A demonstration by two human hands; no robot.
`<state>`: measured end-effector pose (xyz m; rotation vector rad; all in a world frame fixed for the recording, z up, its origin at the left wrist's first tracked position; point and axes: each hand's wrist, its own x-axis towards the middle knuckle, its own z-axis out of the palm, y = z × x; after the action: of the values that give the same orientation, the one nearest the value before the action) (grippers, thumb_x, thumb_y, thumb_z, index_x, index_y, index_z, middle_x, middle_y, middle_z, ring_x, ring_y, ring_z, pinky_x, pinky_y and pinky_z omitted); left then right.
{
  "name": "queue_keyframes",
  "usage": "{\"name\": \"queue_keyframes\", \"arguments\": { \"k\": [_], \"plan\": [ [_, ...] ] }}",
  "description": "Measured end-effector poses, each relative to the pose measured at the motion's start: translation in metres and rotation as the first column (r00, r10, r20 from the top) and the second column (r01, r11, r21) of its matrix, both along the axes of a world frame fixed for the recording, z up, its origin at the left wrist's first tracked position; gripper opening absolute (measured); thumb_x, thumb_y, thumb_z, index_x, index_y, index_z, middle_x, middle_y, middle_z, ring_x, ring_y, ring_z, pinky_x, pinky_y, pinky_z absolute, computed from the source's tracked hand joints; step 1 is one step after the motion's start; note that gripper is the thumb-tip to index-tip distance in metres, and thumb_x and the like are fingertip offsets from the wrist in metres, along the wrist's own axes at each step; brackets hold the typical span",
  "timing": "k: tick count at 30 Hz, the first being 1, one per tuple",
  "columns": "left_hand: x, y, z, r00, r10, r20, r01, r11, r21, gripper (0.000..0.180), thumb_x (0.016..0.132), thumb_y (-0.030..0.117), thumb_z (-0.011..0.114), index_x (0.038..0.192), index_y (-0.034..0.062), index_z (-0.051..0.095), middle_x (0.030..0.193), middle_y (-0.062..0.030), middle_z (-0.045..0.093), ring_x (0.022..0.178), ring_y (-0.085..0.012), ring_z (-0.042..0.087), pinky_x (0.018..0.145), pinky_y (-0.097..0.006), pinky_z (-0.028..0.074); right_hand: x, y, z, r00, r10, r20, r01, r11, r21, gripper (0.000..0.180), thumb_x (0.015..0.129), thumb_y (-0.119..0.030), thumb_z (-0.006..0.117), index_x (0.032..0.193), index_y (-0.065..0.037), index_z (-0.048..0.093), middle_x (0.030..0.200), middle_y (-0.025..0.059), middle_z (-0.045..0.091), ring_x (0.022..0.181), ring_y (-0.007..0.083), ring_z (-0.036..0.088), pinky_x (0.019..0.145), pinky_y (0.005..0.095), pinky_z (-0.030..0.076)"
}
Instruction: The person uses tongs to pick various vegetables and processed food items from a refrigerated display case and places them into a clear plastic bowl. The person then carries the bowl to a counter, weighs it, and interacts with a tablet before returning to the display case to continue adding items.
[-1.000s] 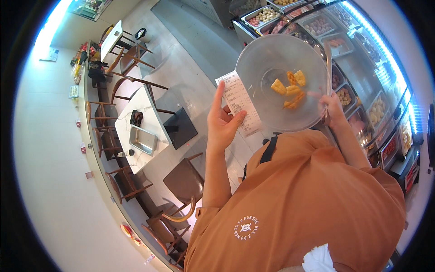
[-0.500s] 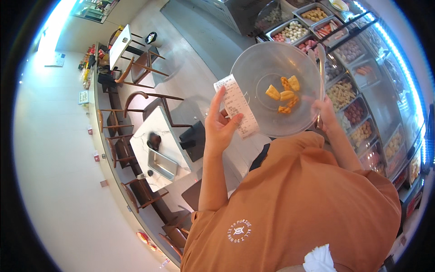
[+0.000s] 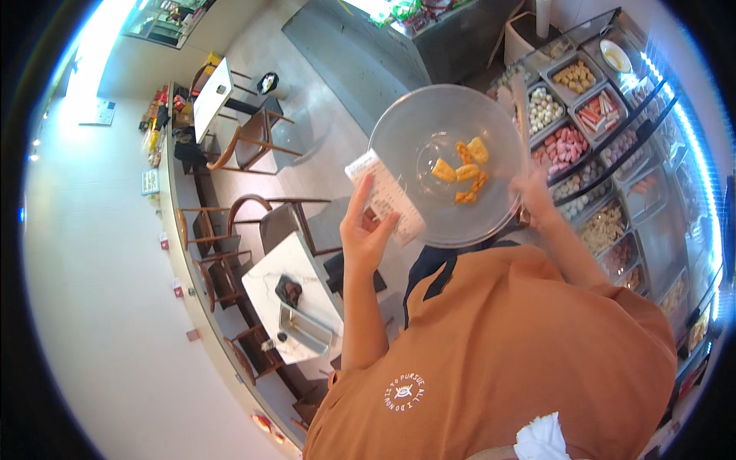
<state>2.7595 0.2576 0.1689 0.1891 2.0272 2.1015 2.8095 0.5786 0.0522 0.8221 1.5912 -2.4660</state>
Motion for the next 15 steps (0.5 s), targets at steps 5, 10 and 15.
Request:
{"name": "queue_keyframes", "arguments": {
  "k": [5,10,15],
  "plan": [
    [-0.158,-0.081,-0.008,0.999,0.042,0.004,-0.042,0.997,0.059,0.085,0.085,-0.016,0.057,0.162,-0.0038,0.024,0.152,-0.0177,0.049,0.133,-0.0226,0.055,0.109,-0.032,0.043,-0.163,-0.064,-0.001,1.000,0.010,-0.018,-0.010,1.000,0.017,0.059,0.076,0.003,0.056,0.135,-0.002,0.049,0.115,0.0175,0.072,0.046,0.0138,0.052,0.036,0.0298,0.044],
    [-0.353,-0.227,-0.028,0.993,0.112,0.031,-0.111,0.994,-0.016,0.080,0.075,-0.013,0.043,0.154,-0.0042,0.043,0.149,-0.0178,0.056,0.131,-0.0215,0.057,0.110,-0.030,0.041,-0.361,-0.165,0.002,0.993,0.112,0.032,-0.113,0.991,0.065,0.045,0.082,-0.001,0.057,0.126,0.001,0.047,0.106,0.0179,0.070,0.044,0.0175,0.054,0.037,0.0312,0.047],
    [-0.591,-0.377,-0.069,0.996,0.066,-0.055,-0.083,0.897,-0.434,0.053,0.083,-0.003,0.055,0.134,-0.0030,0.066,0.132,-0.0142,0.070,0.122,-0.0202,0.063,0.106,-0.032,0.045,-0.596,-0.287,0.002,0.985,0.136,0.104,-0.145,0.986,0.086,0.053,0.078,0.003,0.055,0.130,0.002,0.044,0.111,0.0197,0.072,0.045,0.0163,0.054,0.038,0.0301,0.049]
  ]
}}
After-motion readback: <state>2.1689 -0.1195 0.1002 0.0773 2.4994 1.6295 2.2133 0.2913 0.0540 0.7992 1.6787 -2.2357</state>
